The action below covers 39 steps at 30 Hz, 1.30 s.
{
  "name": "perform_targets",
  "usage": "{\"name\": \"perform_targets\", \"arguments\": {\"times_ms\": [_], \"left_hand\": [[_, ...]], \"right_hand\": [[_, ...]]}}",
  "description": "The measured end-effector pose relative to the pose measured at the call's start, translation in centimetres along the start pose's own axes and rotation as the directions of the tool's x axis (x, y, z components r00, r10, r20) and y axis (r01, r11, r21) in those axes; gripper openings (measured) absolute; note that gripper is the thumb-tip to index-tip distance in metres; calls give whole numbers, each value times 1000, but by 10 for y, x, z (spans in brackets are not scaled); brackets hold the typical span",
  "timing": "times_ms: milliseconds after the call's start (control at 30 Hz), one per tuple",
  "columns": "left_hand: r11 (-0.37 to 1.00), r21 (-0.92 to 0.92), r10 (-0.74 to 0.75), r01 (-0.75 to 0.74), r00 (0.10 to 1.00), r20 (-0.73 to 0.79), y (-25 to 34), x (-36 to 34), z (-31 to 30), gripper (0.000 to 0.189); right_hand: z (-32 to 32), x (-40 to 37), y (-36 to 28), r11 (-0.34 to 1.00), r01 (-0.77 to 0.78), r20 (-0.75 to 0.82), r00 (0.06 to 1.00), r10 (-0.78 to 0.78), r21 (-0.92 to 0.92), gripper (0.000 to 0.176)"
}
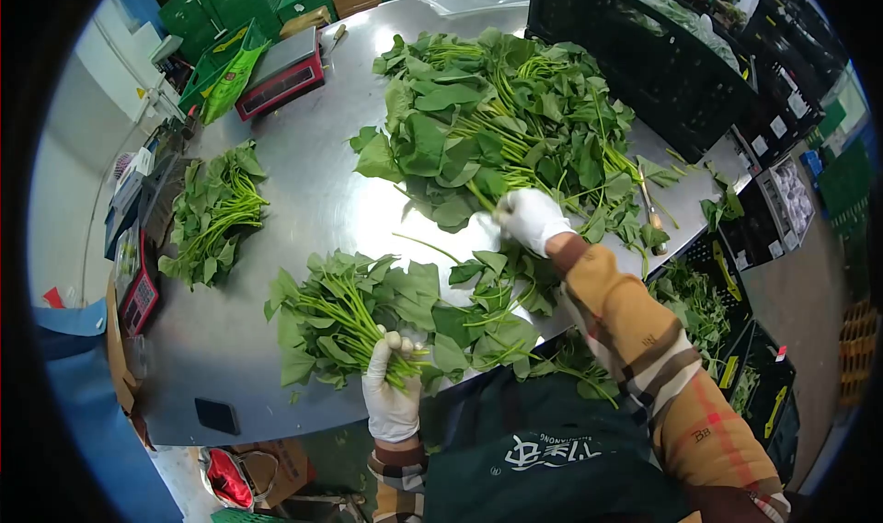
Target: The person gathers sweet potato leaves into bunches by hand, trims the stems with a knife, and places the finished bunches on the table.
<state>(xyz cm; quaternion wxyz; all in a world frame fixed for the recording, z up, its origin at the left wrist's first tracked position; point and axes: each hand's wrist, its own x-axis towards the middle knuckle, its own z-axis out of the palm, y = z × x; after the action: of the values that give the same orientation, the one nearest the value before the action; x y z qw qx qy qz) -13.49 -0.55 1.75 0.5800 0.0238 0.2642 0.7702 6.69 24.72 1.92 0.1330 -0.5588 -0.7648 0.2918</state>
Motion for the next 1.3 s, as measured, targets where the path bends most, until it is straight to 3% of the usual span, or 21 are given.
{"name": "perform_targets", "arguments": {"times_ms": [33,67,133,200,233,267,333,467,500,533,600,667,700,733,800,867,933,1000,1133,1300], "left_hand": [[1000,-1,-3,3,1000,10,1,0,0,25],[1000,-4,-6,6,1000,18,1,-1,-1,26],[1000,-26,-6,7,999,36,-2,-1,0,28],[999,-52,-7,10,999,53,-6,-1,4,31],[998,-55,-16,21,997,76,-7,-1,7,35],[995,-92,-37,45,995,87,-9,-1,8,33],[983,-157,-80,97,990,114,-13,-2,10,29],[980,-97,-161,176,976,144,-24,-10,18,20],[984,-14,-175,177,982,76,-28,-13,20,19],[981,69,-184,183,983,9,-32,-17,24,19],[964,238,-131,118,991,41,-46,-18,38,22],[956,247,-162,161,987,-17,-52,-21,48,24],[943,313,-115,116,993,-23,-53,-19,41,23],[953,287,-84,93,995,-46,-52,-17,36,22],[972,229,-18,40,995,-97,-44,-12,28,21],[981,184,-37,59,992,-121,-31,-8,22,22],[986,159,-27,45,993,-112,-25,-6,17,22],[983,178,-21,42,992,-121,-25,-6,16,22],[980,191,-39,61,993,-115,-25,-7,10,20],[972,222,-47,73,992,-118,-25,-6,11,20]], "right_hand": [[-6,-13,4,978,-57,256,967,4,203,21],[-26,-35,-13,930,-169,483,876,-11,328,12],[-29,-64,-1,789,-246,443,896,-36,562,18],[-42,-84,13,431,-257,333,936,-111,865,22],[-47,-93,19,242,-330,369,920,-134,912,24],[-50,-101,20,538,-254,336,940,-60,804,23],[-41,-110,23,603,-251,298,954,23,757,24],[-33,-123,18,465,-152,202,978,-58,872,22],[-32,-127,9,416,-184,229,971,-61,891,20],[-32,-132,-3,478,-185,247,967,-68,858,20],[-26,-141,-31,681,-179,346,931,-116,710,23],[-2,-144,-41,797,193,307,851,-427,572,25],[-6,-136,-48,881,171,458,801,-386,442,27],[-6,-128,-45,852,151,417,821,-391,502,26],[-10,-98,-38,879,125,159,962,-220,461,25],[-8,-55,-19,984,171,-222,962,-158,43,20],[-8,-17,11,904,200,-322,887,-331,-378,18],[8,9,36,817,122,-357,856,-374,-563,11],[3,21,33,756,170,-252,877,-408,-633,9],[2,25,35,768,162,-277,870,-407,-619,10]]}}
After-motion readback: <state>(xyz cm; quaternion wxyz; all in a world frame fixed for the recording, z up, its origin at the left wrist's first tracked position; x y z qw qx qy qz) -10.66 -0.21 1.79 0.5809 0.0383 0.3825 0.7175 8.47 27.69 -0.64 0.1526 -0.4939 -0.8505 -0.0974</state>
